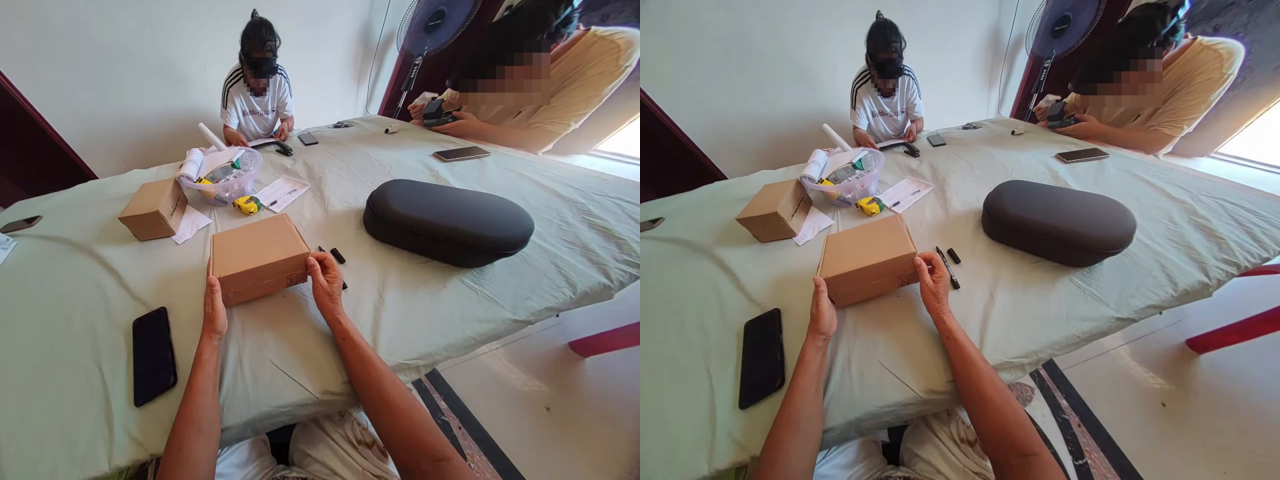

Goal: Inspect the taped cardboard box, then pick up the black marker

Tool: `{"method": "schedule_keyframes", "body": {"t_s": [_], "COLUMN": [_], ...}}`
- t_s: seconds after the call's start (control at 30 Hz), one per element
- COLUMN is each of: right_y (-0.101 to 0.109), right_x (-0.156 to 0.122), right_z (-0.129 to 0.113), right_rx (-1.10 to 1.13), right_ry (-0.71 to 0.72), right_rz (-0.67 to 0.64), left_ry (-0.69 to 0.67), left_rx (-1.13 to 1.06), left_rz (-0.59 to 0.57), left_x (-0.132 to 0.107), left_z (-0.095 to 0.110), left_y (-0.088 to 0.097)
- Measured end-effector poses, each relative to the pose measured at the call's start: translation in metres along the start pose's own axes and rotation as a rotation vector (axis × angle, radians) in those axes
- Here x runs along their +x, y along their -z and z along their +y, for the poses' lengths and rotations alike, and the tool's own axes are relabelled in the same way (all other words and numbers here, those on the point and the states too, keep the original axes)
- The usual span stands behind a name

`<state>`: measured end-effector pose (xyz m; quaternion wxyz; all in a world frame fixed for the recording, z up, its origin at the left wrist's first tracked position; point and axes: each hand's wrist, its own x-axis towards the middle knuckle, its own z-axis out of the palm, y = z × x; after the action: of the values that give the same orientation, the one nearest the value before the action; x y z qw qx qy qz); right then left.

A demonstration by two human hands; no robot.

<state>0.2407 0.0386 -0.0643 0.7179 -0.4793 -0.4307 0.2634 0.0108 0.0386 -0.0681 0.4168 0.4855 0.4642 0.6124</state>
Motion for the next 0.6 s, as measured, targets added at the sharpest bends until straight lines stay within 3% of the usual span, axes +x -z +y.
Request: {"method": "schedule_keyframes", "body": {"t_s": [0.23, 0.6], "right_y": [0.003, 0.005], "right_x": [0.002, 0.005], "right_z": [-0.003, 0.002], "right_rx": [0.003, 0.042], "right_ry": [-0.05, -0.095], "right_rz": [0.028, 0.074], "left_ry": [-0.101, -0.116], "left_rx": [0.029, 0.022], "left_rz": [0.036, 0.054], "left_x": [-0.002, -0.003], "left_z": [0.013, 0.02], "left_y": [-0.001, -0.001]}}
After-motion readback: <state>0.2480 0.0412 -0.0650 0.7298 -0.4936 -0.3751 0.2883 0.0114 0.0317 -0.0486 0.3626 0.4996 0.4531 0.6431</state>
